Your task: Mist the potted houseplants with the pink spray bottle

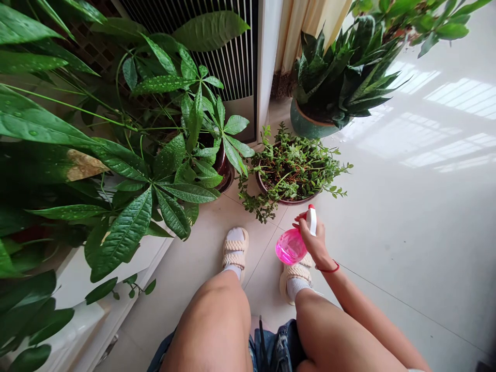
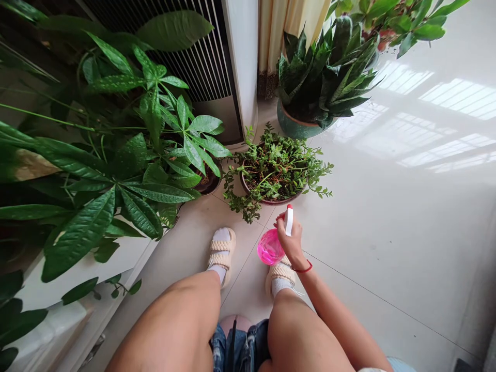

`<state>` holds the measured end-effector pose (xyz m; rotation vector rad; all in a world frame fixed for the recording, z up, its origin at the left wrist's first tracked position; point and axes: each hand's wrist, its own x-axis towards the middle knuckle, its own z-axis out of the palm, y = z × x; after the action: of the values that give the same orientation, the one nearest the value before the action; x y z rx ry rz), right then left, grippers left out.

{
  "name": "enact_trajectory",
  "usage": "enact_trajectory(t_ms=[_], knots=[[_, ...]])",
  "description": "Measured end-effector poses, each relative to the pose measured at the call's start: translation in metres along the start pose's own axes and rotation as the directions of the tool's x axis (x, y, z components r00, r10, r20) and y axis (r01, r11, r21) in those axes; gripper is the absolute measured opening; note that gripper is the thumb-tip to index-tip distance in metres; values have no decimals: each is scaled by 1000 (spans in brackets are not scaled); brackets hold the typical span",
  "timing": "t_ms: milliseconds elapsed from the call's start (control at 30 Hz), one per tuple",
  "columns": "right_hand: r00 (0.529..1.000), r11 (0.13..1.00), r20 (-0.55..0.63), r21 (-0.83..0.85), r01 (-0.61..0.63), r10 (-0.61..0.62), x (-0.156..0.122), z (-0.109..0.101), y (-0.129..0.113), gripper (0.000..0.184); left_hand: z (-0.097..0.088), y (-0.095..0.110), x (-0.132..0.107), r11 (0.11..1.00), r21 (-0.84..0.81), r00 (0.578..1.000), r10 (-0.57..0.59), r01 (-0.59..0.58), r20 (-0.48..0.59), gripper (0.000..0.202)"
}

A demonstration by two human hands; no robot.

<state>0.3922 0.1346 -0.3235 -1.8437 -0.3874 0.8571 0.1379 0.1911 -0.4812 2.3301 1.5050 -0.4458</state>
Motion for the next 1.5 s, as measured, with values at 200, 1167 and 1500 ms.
enact_trajectory(t_ms=[200, 1167, 1500], knots=[[1000, 1000, -14, 12, -20, 20, 5, -8, 4, 19, 4, -1, 3, 998, 58, 999, -5, 3, 47, 37], [998, 999, -59, 35, 28, -26, 24, -15, -21, 24, -3, -1, -4, 999, 23, 996, -42, 40, 78, 36], [993, 998, -116, 46, 33, -27, 25, -18, -28, 20, -5, -1, 0, 999, 43, 984, -30, 22, 175, 49]])
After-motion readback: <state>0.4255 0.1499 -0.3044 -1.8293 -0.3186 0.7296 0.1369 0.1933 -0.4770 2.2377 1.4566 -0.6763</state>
